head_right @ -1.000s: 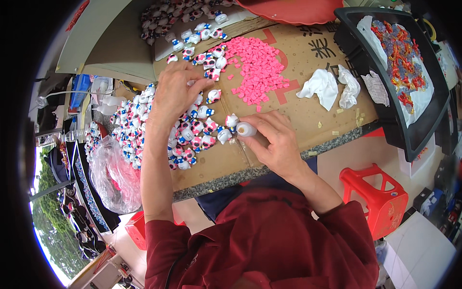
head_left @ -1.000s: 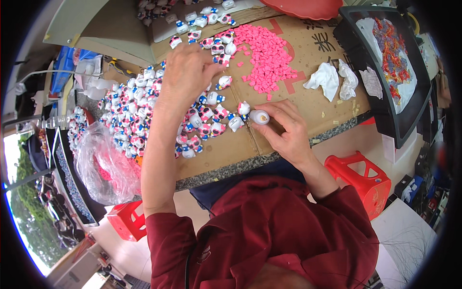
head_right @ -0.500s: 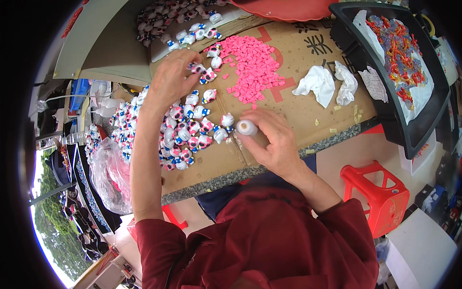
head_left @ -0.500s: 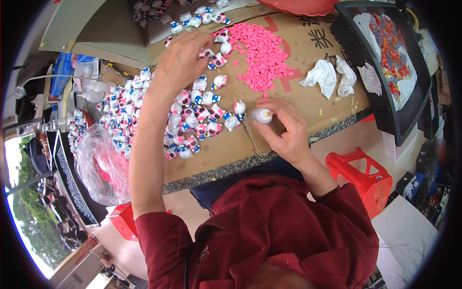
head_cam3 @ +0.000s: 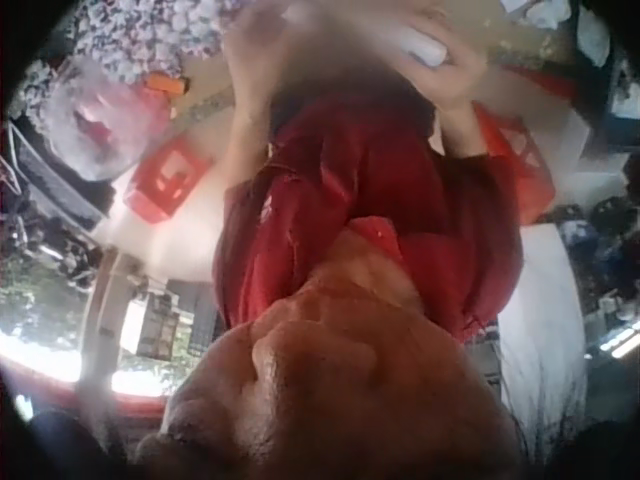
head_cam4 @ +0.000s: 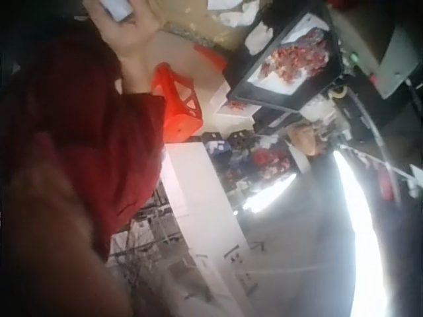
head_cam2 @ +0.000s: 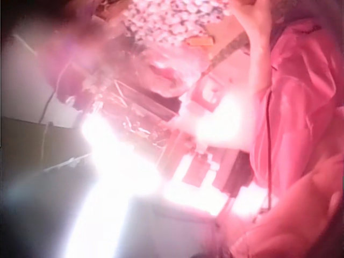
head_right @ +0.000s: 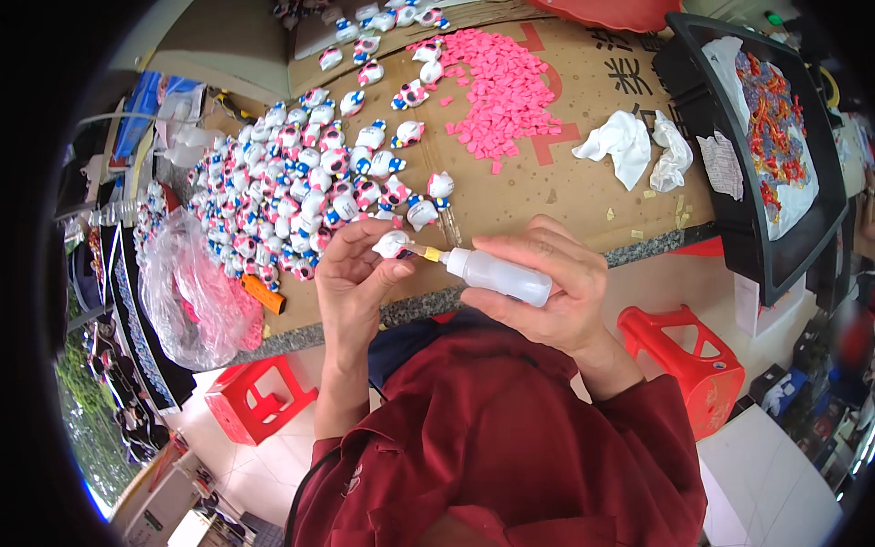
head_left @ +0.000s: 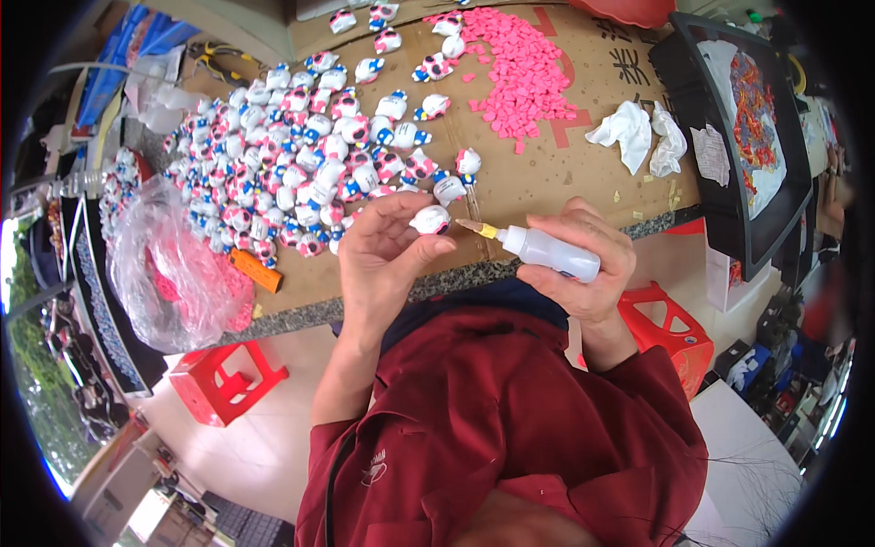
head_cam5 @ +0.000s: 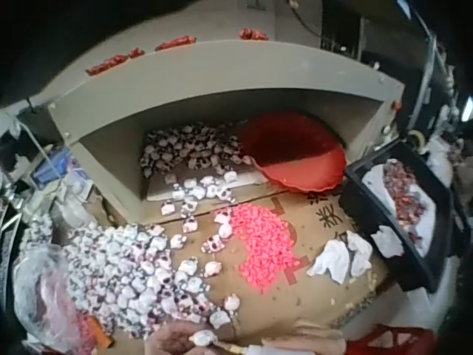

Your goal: The person assembles small plastic toy figures by hand, applying adhesive from a bottle to plastic parts and attaching them to the figures.

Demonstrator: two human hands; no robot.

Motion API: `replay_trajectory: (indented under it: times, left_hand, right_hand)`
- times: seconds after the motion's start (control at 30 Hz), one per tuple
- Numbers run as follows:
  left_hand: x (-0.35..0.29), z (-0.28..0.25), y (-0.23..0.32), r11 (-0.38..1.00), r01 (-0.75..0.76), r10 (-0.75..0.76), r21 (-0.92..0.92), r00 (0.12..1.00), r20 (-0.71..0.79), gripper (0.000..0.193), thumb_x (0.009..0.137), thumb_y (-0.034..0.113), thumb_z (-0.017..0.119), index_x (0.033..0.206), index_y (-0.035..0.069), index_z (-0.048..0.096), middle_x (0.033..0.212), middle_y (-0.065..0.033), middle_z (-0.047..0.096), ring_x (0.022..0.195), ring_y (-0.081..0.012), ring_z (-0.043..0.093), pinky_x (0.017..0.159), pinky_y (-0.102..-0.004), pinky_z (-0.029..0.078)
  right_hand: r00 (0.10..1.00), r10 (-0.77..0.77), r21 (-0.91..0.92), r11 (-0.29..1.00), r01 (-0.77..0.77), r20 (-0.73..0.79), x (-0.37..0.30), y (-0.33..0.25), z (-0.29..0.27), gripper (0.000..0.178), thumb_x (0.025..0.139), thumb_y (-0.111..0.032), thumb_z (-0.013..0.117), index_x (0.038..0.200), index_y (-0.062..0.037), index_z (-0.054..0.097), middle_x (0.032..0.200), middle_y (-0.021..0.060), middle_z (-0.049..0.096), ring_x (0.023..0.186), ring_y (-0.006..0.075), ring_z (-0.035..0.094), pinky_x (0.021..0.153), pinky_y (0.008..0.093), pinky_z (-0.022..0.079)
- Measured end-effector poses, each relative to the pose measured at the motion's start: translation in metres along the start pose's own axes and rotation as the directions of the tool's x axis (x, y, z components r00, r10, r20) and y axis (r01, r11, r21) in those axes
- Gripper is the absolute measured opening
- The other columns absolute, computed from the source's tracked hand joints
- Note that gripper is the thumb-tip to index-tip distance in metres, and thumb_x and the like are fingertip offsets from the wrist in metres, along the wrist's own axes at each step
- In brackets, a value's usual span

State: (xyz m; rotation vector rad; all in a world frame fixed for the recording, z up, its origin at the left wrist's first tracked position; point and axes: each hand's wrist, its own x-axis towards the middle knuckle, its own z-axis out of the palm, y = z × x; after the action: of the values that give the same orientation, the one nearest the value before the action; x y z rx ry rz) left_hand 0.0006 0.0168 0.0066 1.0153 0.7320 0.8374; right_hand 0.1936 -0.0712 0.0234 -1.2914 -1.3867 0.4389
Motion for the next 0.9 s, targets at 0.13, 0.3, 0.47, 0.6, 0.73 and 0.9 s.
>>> replay_trajectory:
  times: [0.13,0.3,0.47,0.6,0.73,0.9]
  left_hand:
    - [-0.0033,0.0008,-0.0081,0.999,-0.034,0.034,0.000,0.999,0.014,0.033,0.077,-0.011,0.068,0.106,-0.005,0.055,0.100,-0.0108,0.061,0.090,-0.0157,0.062,0.077,-0.0282,0.056]
    - [-0.0042,0.0001,-0.0095,1.000,0.003,-0.003,-0.020,1.000,0.011,0.038,0.075,-0.010,0.070,0.109,-0.006,0.054,0.098,-0.0107,0.062,0.087,-0.0159,0.063,0.073,-0.0271,0.054]
    - [-0.0028,0.0005,-0.0103,1.000,-0.020,0.020,-0.007,1.000,0.007,0.034,0.076,-0.010,0.070,0.106,-0.005,0.055,0.095,-0.0097,0.063,0.085,-0.0144,0.063,0.074,-0.0264,0.056]
    - [-0.0023,0.0005,-0.0087,1.000,-0.014,0.014,-0.012,1.000,0.004,0.035,0.075,-0.009,0.071,0.106,-0.005,0.055,0.094,-0.0097,0.063,0.085,-0.0141,0.063,0.074,-0.0262,0.056]
    - [-0.0033,0.0011,-0.0090,0.999,-0.026,0.026,0.020,1.000,0.004,0.038,0.074,-0.010,0.071,0.107,-0.005,0.055,0.098,-0.0094,0.062,0.088,-0.0143,0.061,0.073,-0.0262,0.054]
    - [-0.0040,0.0040,-0.0091,0.998,-0.016,0.019,0.067,0.999,-0.039,0.034,0.075,-0.007,0.072,0.104,-0.004,0.056,0.092,-0.0089,0.064,0.080,-0.0118,0.064,0.068,-0.0240,0.055]
  right_hand:
    - [0.999,0.011,-0.052,0.999,-0.009,0.049,-0.0036,-0.0010,0.0047,0.041,0.062,-0.009,0.083,0.098,0.0014,0.068,0.066,0.0058,0.062,0.055,0.0146,0.049,0.050,0.0273,0.038]
    - [0.998,0.042,-0.062,0.997,-0.038,0.054,-0.0030,-0.0028,0.0100,0.038,0.062,-0.009,0.083,0.096,0.0015,0.069,0.063,0.0050,0.059,0.054,0.0146,0.048,0.049,0.0274,0.037]
    - [0.995,0.054,-0.075,0.996,-0.047,0.088,-0.0031,-0.0033,0.0091,0.038,0.062,-0.009,0.083,0.096,0.0016,0.069,0.064,0.0054,0.060,0.054,0.0145,0.048,0.049,0.0272,0.037]
    - [0.997,0.055,-0.077,0.996,-0.050,0.058,-0.0024,-0.0026,0.0081,0.037,0.063,-0.009,0.083,0.095,0.0017,0.069,0.065,0.0060,0.061,0.054,0.0147,0.049,0.049,0.0272,0.037]
    - [0.996,0.065,-0.076,0.995,-0.061,0.053,-0.0020,-0.0016,0.0066,0.035,0.063,-0.007,0.082,0.095,0.0018,0.069,0.066,0.0064,0.063,0.054,0.0150,0.050,0.049,0.0277,0.038]
    - [0.982,0.184,-0.025,0.982,-0.185,-0.028,-0.0043,0.0000,0.0061,0.036,0.065,-0.006,0.080,0.099,0.0011,0.067,0.077,0.0089,0.065,0.066,0.0175,0.057,0.057,0.0272,0.043]
